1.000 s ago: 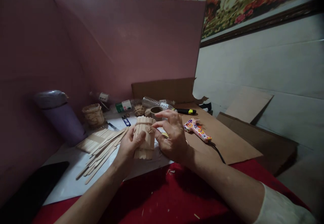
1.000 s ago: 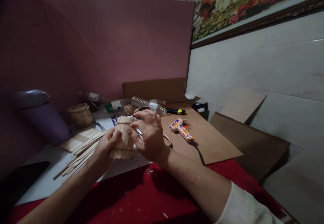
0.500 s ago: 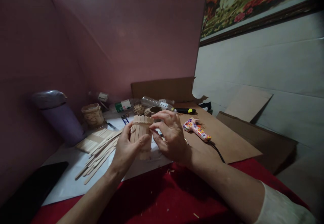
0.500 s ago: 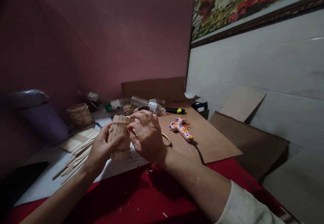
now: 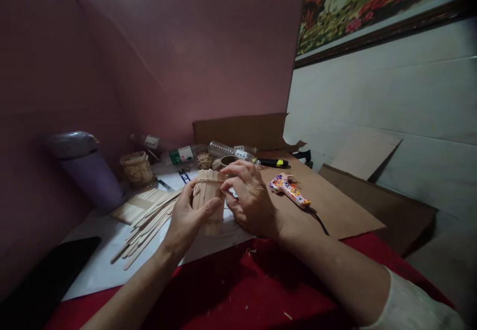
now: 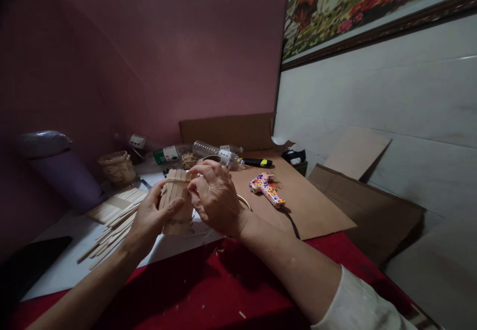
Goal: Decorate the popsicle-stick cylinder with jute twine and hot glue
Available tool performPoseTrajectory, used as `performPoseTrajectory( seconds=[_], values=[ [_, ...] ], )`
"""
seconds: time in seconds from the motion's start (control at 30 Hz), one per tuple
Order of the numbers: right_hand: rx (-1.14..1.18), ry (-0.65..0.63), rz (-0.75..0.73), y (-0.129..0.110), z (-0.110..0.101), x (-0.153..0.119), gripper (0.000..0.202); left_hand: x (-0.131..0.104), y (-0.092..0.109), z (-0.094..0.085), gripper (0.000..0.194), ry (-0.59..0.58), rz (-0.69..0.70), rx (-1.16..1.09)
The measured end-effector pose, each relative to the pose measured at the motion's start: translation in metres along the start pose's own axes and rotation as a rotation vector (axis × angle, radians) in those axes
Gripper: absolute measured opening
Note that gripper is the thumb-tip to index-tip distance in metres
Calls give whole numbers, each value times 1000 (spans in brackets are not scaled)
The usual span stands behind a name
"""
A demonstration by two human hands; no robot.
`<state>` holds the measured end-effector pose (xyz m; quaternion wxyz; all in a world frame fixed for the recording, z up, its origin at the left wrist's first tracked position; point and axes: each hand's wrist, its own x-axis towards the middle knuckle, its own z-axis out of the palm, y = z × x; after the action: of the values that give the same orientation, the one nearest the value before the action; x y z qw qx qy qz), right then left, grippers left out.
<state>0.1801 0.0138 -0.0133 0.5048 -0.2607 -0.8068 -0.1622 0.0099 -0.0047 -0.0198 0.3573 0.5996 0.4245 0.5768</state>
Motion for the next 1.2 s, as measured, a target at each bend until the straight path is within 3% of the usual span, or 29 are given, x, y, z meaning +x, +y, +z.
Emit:
performPoseTrajectory(
  seconds=[0.13, 0.33, 0.43, 0.57, 0.73, 0.83, 1.03, 1.2],
  values=[
    [-29, 31, 78, 2, 4, -1, 10, 0, -1, 1, 62, -8, -100, -113],
    [-36, 305, 299, 15, 9, -1, 9, -3, 7, 4, 54, -86, -278, -321],
    [15, 364, 324, 15, 9, 0, 9, -4, 10, 5, 52, -120, -339, -393],
    [83, 299, 274, 7, 6, 0, 8, -5, 10, 5, 49, -120, -358, -428],
    [197, 156, 142, -7, 1, -1, 15, -5, 8, 7, 55, -144, -260, -394],
    [432, 174, 251, -16, -4, 2, 17, -4, 6, 7, 58, -109, -232, -364],
    [1357, 255, 711, -26, -12, 17, 15, -1, 2, 4, 63, 27, -191, -391],
    [1665, 324, 909, -24, -11, 22, 17, 1, 0, 3, 66, 35, -170, -431]
  ],
)
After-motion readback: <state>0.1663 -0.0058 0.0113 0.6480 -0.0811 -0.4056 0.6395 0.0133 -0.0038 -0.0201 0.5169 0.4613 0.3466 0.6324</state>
